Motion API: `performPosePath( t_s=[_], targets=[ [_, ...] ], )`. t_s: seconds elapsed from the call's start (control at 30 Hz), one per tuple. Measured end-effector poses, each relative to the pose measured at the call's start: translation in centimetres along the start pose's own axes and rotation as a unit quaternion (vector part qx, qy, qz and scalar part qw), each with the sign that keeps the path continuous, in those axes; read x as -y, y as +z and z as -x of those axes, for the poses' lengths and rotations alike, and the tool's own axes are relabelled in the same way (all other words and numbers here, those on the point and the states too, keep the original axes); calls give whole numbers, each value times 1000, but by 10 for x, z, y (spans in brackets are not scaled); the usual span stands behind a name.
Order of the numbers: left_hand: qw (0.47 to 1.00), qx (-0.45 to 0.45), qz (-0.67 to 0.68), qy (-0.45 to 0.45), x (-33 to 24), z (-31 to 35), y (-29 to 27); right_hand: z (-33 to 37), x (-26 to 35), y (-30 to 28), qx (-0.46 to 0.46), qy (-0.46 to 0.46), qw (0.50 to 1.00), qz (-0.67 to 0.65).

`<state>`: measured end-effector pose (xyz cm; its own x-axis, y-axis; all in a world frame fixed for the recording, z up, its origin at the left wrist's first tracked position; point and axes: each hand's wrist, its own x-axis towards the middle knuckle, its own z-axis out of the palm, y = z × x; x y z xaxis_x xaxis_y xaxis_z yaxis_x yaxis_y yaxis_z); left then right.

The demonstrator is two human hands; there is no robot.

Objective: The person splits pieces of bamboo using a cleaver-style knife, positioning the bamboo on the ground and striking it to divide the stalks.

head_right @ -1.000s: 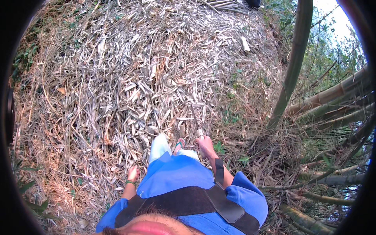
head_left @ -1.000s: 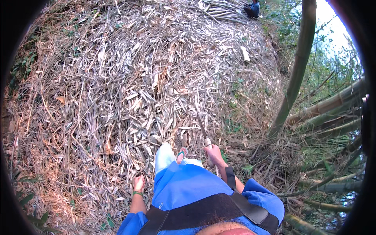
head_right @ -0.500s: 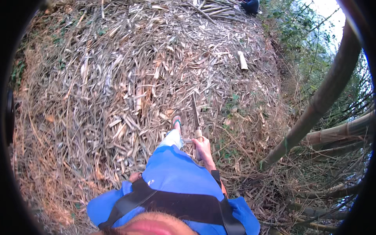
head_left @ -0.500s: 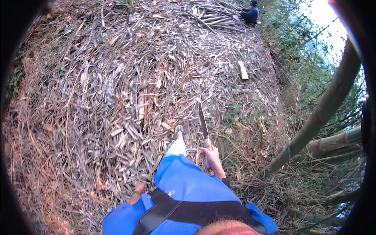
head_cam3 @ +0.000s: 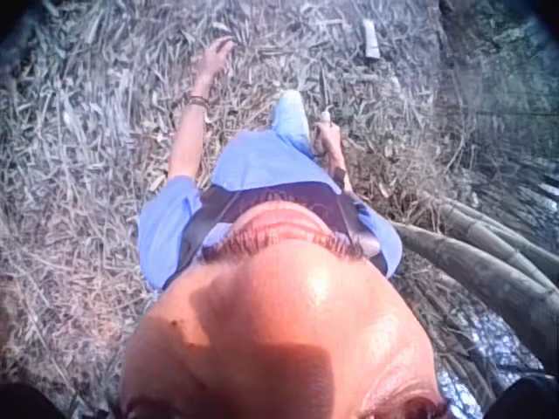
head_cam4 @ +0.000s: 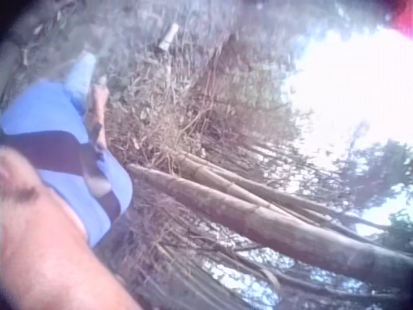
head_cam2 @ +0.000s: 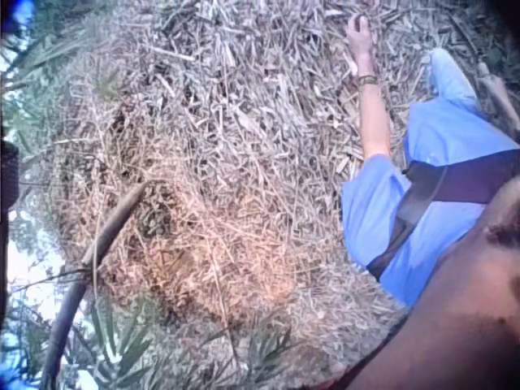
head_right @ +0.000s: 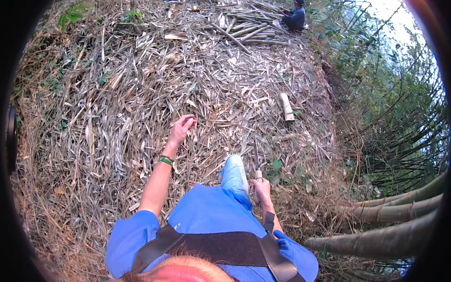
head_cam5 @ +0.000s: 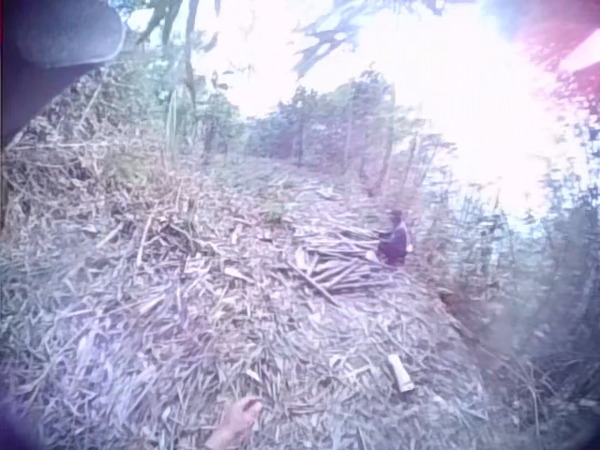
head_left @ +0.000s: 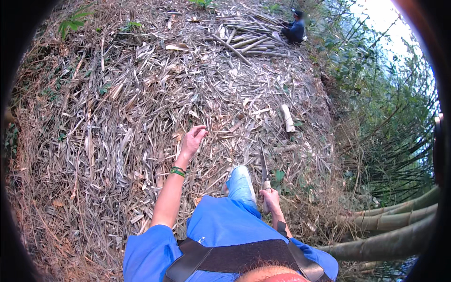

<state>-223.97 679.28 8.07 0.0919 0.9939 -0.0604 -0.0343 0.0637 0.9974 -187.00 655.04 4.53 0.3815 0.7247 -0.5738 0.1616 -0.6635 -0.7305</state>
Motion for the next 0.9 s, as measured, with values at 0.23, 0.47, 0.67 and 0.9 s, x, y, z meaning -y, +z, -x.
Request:
performPosePath(
  t_s=[0.23, 0.47, 0.67, 0.9],
  targets=[
    [931, 25, -313, -188, 200, -143, -42, -265, 14, 1, 16, 71, 996, 44],
    [769, -180, -50, -612, 268, -88, -36, -463, 175, -49, -6, 69, 986, 151],
    [801, -190, 10, -568, 246, -187, 14, -590, 342, -37, 8, -1, 994, 108],
    [771, -70, -86, -627, 266, -462, 50, -764, 436, -13, 4, 35, 996, 86]
  ],
)
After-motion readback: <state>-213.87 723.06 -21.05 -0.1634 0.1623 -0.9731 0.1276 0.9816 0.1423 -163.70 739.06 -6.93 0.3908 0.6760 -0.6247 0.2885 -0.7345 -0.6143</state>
